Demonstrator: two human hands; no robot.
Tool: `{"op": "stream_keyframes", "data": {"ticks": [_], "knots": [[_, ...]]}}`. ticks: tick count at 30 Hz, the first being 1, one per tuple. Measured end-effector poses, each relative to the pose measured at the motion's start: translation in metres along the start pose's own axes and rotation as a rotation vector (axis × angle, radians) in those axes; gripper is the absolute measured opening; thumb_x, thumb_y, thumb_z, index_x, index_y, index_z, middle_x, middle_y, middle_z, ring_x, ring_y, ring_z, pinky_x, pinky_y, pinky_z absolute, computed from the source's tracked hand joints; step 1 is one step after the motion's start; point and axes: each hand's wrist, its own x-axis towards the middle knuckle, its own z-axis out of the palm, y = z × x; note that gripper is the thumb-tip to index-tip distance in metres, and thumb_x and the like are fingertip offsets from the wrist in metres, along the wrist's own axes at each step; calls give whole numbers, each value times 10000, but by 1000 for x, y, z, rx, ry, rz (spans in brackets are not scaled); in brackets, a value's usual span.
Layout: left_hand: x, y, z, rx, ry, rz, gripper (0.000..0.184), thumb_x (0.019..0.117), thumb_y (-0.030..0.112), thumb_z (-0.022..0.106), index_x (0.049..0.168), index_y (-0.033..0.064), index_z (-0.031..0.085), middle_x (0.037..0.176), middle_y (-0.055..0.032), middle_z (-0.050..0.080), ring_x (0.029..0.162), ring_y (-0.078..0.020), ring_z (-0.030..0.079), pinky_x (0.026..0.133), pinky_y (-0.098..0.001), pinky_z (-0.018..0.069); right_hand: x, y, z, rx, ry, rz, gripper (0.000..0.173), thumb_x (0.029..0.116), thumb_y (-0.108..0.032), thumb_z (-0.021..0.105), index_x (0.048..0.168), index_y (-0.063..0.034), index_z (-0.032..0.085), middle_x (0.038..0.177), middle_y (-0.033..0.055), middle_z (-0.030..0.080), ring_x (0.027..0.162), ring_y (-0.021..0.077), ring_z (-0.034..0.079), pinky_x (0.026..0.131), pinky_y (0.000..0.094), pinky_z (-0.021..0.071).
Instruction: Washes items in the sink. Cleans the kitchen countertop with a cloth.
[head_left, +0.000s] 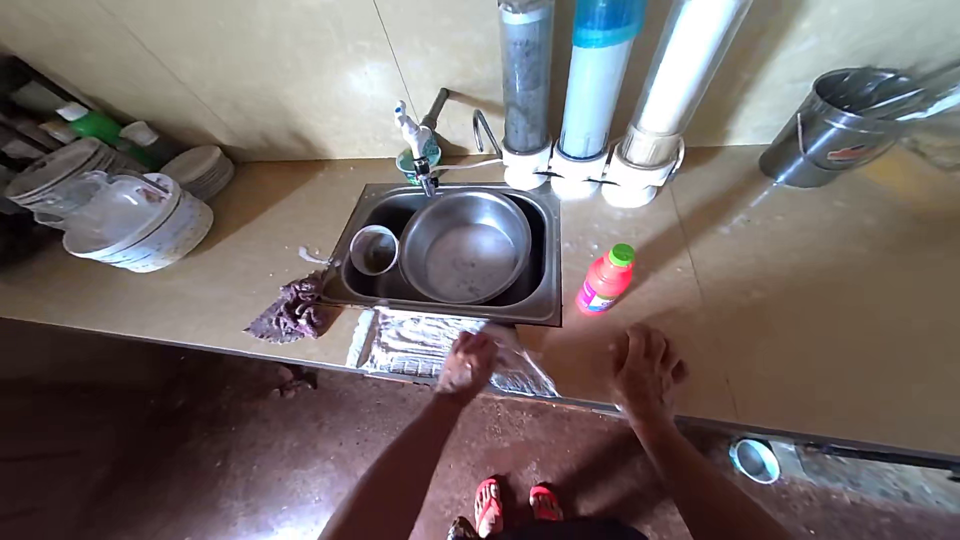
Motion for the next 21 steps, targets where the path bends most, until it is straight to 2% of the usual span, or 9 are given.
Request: {"op": "stream_keyframes", "data": {"ticks": [4, 6, 9, 11, 13, 15, 17, 19, 21], "knots": [[3, -47, -29, 64, -58, -253, 299, 1005, 149, 568, 1194, -24, 722, 1240, -231, 695, 1199, -448, 622, 1053, -552, 463, 1, 0, 1, -16, -9, 13, 530, 1029, -336, 493, 1433, 3, 539, 1511, 286, 467, 1438, 525, 362, 1083, 734, 285], [6, -33, -20, 64, -47, -230, 282, 1005, 155, 571, 1156, -14, 739, 1212, -217, 709, 1184, -435, 633, 1048, -553, 465, 1, 0, 3, -31, 13, 9, 534, 1021, -345, 490, 1416, 9, 552, 1502, 294, 473, 1432, 529, 371, 1079, 736, 290], [11, 9, 3, 4, -92, -53, 253, 986, 150, 577, 1074, 9, 768, 1184, -174, 729, 1171, -401, 646, 1029, -533, 487, 1, -2, 3, -16, -8, 19, 515, 1022, -329, 516, 1408, 10, 552, 1505, 288, 472, 1436, 525, 368, 1085, 733, 285], [10, 10, 6, -15, -64, 5, 238, 967, 126, 584, 1037, -12, 764, 1143, -194, 732, 1135, -411, 662, 998, -537, 505, 2, 0, 0, -13, -6, 8, 504, 1020, -322, 524, 1406, 0, 559, 1497, 282, 483, 1428, 518, 382, 1073, 732, 297], [2, -22, -13, 41, -66, -137, 261, 987, 121, 564, 1078, -37, 750, 1188, -216, 719, 1185, -406, 648, 1058, -524, 476, 2, 2, -1, -3, -5, 3, 506, 1020, -317, 525, 1413, -1, 557, 1501, 286, 477, 1431, 526, 372, 1073, 737, 292], [-7, -62, -44, 142, -83, -397, 310, 1016, 149, 522, 1161, -37, 723, 1249, -235, 685, 1248, -417, 603, 1092, -537, 440, 2, 0, 2, 1, 6, 9, 507, 1017, -321, 525, 1409, 0, 561, 1502, 289, 474, 1431, 537, 364, 1071, 742, 292], [-9, -76, -63, 188, -90, -591, 333, 1041, 178, 501, 1228, -19, 693, 1311, -253, 641, 1300, -440, 555, 1114, -566, 403, 1, -2, 2, -7, 11, 21, 512, 1017, -327, 520, 1412, -3, 559, 1509, 287, 467, 1434, 533, 363, 1077, 740, 287], [1, -54, -57, 194, -118, -581, 339, 1044, 181, 501, 1252, -8, 690, 1318, -247, 642, 1303, -442, 550, 1121, -564, 390, 2, -3, 2, -17, 10, 25, 516, 1021, -327, 509, 1408, 10, 558, 1507, 294, 467, 1433, 533, 365, 1080, 741, 284], [9, -16, -29, 178, -116, -422, 317, 1021, 156, 508, 1182, -14, 722, 1263, -219, 684, 1244, -416, 606, 1079, -548, 440, 2, -3, 1, -9, -21, 48, 512, 1027, -318, 499, 1412, 17, 547, 1512, 292, 459, 1444, 519, 356, 1093, 744, 267]]}}
